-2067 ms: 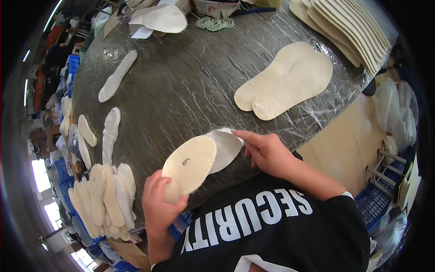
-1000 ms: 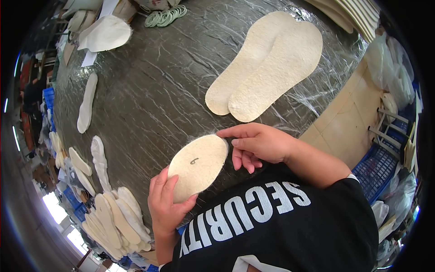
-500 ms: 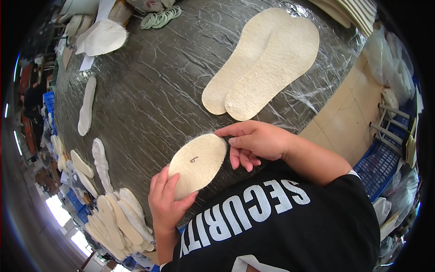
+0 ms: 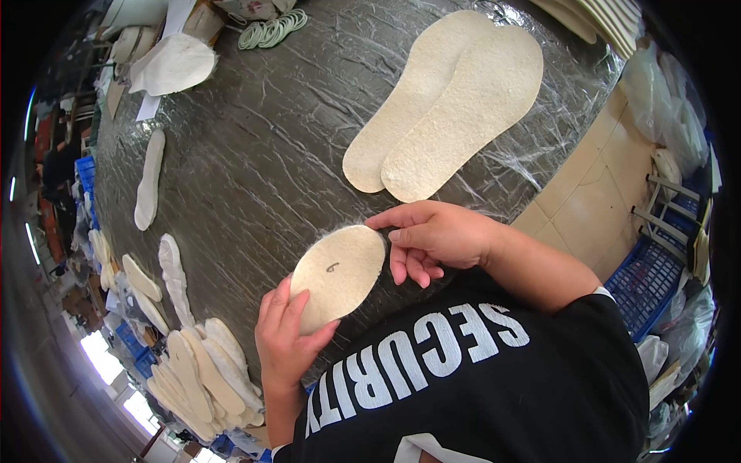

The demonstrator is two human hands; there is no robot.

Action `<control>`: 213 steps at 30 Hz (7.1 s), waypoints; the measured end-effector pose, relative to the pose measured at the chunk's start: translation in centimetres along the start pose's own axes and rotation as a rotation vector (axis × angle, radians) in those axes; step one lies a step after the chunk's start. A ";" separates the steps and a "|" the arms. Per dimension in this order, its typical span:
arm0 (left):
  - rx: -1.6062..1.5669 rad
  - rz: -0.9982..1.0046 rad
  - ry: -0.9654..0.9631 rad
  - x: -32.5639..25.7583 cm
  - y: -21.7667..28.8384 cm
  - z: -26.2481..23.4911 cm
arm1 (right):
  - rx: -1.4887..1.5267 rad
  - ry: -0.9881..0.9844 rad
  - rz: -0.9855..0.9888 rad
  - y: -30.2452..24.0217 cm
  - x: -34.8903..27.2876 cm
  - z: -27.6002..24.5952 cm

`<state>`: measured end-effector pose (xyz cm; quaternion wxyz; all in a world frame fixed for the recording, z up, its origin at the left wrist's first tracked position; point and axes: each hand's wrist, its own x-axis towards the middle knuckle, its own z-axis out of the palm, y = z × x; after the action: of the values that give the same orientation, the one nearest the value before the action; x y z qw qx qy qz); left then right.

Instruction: Layering and assembling foam and fabric components for shoe insoles.

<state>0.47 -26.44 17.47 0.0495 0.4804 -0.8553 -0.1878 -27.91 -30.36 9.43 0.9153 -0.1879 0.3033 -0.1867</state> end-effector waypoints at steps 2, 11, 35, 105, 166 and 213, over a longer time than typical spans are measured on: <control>0.006 -0.002 -0.003 0.1 0.0 0.0 | -0.003 0.011 0.001 -0.1 -0.1 0.1; 0.026 -0.015 -0.014 0.2 0.0 0.1 | -0.065 0.082 -0.034 0.0 -0.8 0.7; -0.092 -0.133 -0.082 -0.1 -0.6 0.1 | -1.453 0.254 -0.796 1.5 2.4 2.4; 0.176 -0.114 -0.149 5.5 3.3 -4.1 | -1.898 -0.116 -0.886 6.3 2.4 4.2; -0.668 -0.664 0.020 0.6 -3.2 2.3 | -2.085 0.098 -0.327 -4.2 4.3 6.4; -1.405 -0.833 0.485 -7.5 -6.1 5.4 | -1.501 -0.179 -0.894 1.0 11.9 10.1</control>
<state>7.98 -21.55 10.95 0.4448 0.6405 -0.2596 -0.5696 -12.50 -32.61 10.70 0.4119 -0.8554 0.1711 -0.2635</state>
